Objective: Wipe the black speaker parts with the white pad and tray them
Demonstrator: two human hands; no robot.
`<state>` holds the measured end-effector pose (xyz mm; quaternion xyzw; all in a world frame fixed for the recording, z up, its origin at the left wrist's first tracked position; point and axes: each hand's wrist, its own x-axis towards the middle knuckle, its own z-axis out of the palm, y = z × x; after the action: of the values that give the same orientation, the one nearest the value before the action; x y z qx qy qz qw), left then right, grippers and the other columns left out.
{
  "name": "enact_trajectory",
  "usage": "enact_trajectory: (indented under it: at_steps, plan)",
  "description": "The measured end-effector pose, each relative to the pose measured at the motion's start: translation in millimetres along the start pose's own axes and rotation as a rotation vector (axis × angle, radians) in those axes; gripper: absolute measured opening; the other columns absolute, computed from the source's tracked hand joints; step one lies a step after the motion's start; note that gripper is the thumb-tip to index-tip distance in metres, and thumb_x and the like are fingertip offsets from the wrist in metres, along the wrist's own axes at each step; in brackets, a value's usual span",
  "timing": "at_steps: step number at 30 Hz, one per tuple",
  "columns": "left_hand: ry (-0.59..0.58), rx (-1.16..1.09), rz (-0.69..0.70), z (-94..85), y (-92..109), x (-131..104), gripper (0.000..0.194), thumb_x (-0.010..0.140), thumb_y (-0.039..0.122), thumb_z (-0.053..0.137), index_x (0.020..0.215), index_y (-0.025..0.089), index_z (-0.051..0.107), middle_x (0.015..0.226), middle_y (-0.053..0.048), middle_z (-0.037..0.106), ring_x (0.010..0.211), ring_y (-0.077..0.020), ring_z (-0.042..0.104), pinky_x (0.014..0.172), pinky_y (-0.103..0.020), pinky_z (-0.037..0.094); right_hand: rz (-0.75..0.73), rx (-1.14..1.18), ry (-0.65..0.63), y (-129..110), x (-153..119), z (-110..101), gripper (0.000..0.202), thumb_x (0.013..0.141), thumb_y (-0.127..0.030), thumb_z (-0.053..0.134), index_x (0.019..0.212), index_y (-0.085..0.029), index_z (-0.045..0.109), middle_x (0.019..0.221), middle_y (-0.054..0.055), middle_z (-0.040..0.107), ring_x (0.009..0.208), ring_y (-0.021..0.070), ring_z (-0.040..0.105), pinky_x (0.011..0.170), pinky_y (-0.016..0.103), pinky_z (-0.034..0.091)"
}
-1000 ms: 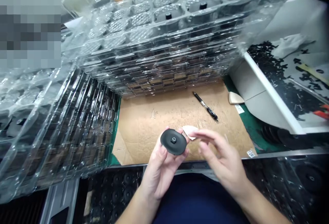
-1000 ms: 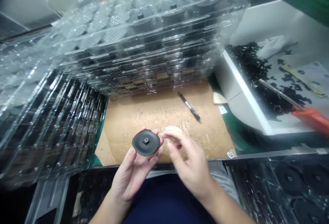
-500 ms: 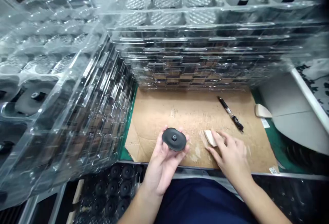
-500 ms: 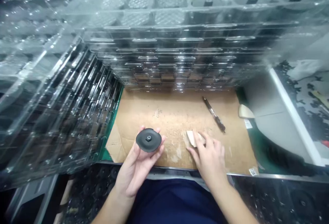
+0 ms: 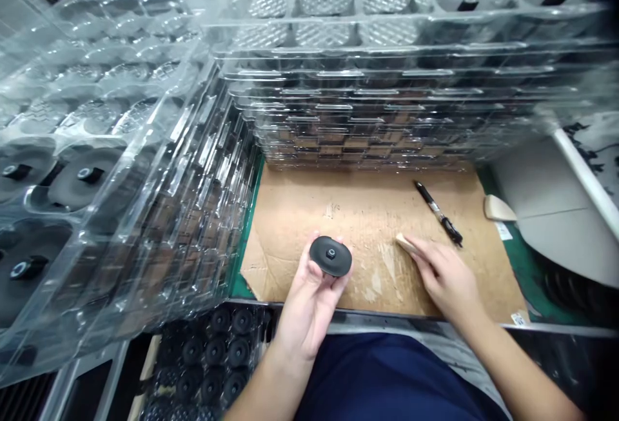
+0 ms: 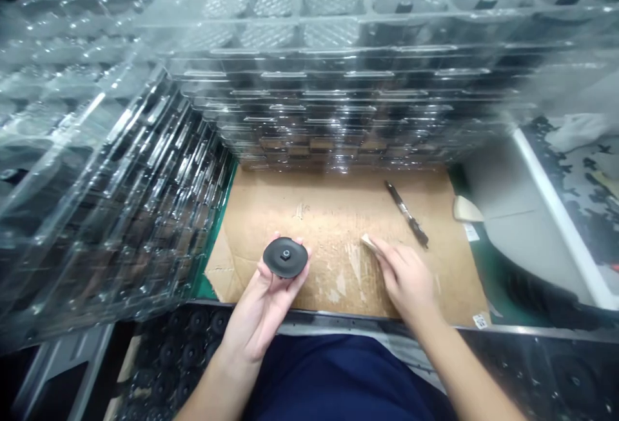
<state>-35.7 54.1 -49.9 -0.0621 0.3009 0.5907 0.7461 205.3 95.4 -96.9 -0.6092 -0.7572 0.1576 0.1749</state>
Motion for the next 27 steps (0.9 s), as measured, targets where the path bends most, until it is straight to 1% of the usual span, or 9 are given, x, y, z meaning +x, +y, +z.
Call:
enact_trajectory:
  at_steps: [3, 6, 8, 10, 12, 16, 21, 25, 27]
  plan:
    - [-0.013, 0.07, -0.006, 8.5, -9, 0, 0.043, 0.083, 0.029, 0.053, 0.125, 0.019, 0.046, 0.123, -0.011, 0.056, 0.121, -0.0292, 0.046, 0.104, -0.04, 0.036, -0.017, 0.087, -0.048, -31, 18, -26, 0.027, 0.09, -0.033, 0.043, 0.112, -0.025, 0.058, 0.103, 0.001, 0.065, 0.085, 0.0177, 0.06, 0.074, 0.03, 0.048]
    - [-0.032, 0.176, -0.027, 17.8, -20, -3, 0.045, 0.079, 0.027, 0.059, 0.123, 0.02, 0.049, 0.12, -0.01, 0.058, 0.116, -0.0253, 0.051, 0.101, -0.036, 0.041, -0.126, 0.349, 0.081, -81, 24, -56, 0.027, 0.089, -0.024, 0.047, 0.115, -0.022, 0.054, 0.103, 0.002, 0.062, 0.087, 0.0149, 0.058, 0.076, 0.027, 0.047]
    - [-0.035, 0.246, -0.049, 22.9, -27, -8, 0.049, 0.079, 0.025, 0.06, 0.126, 0.024, 0.046, 0.118, -0.008, 0.06, 0.113, -0.0225, 0.054, 0.097, -0.034, 0.044, -0.277, 0.522, 0.014, -109, 19, -72, 0.027, 0.09, -0.018, 0.044, 0.114, -0.02, 0.055, 0.093, 0.002, 0.062, 0.083, 0.0129, 0.057, 0.075, 0.025, 0.046]
    - [-0.021, 0.314, -0.05, 28.0, -31, -14, 0.051, 0.08, 0.023, 0.06, 0.128, 0.028, 0.044, 0.117, -0.007, 0.061, 0.11, -0.0209, 0.056, 0.094, -0.032, 0.046, -0.322, 0.575, -0.166, -124, 13, -81, 0.025, 0.09, -0.014, 0.044, 0.108, -0.02, 0.059, 0.085, 0.001, 0.062, 0.076, 0.0107, 0.057, 0.069, 0.022, 0.046]
    - [-0.022, 0.364, -0.023, 34.8, -35, -18, 0.052, 0.079, 0.022, 0.061, 0.128, 0.028, 0.044, 0.114, -0.005, 0.063, 0.108, -0.0203, 0.058, 0.092, -0.031, 0.047, -0.314, 0.555, -0.239, -126, 9, -86, 0.022, 0.089, -0.013, 0.045, 0.102, -0.02, 0.062, 0.084, 0.0, 0.062, 0.075, 0.0105, 0.056, 0.068, 0.022, 0.045]
    - [-0.023, 0.411, -0.023, 51.4, -40, -22, 0.056, 0.073, 0.026, 0.068, 0.125, 0.027, 0.048, 0.107, -0.005, 0.066, 0.106, -0.0207, 0.059, 0.092, -0.029, 0.047, -0.311, 0.609, 0.095, -116, 3, -91, 0.027, 0.089, -0.014, 0.045, 0.113, -0.013, 0.058, 0.093, 0.006, 0.062, 0.084, 0.0148, 0.057, 0.078, 0.027, 0.046]
    - [-0.035, 0.456, 0.0, 65.4, -47, -22, 0.059, 0.063, 0.028, 0.075, 0.119, 0.03, 0.054, 0.108, -0.003, 0.066, 0.1, -0.0213, 0.062, 0.088, -0.03, 0.05, -0.27, 0.674, -0.105, -104, -7, -102, 0.024, 0.087, -0.01, 0.047, 0.104, -0.02, 0.061, 0.087, 0.0, 0.063, 0.075, 0.0096, 0.058, 0.069, 0.019, 0.047]
    - [-0.052, 0.476, -0.059, 74.0, -51, -23, 0.047, 0.064, 0.028, 0.075, 0.108, 0.024, 0.062, 0.09, -0.002, 0.07, 0.099, -0.0198, 0.062, 0.086, -0.025, 0.05, -0.302, 0.639, 0.211, -99, -8, -107, 0.029, 0.087, -0.012, 0.046, 0.115, -0.013, 0.057, 0.089, 0.005, 0.062, 0.081, 0.0146, 0.057, 0.075, 0.027, 0.048]
    - [-0.057, 0.477, -0.051, 75.0, -50, -23, 0.051, 0.061, 0.026, 0.077, 0.109, 0.027, 0.061, 0.102, -0.002, 0.068, 0.099, -0.0206, 0.062, 0.088, -0.029, 0.05, -0.315, 0.684, 0.137, -96, -11, -110, 0.028, 0.087, -0.011, 0.048, 0.113, -0.014, 0.057, 0.09, 0.004, 0.062, 0.08, 0.0128, 0.057, 0.076, 0.024, 0.048]
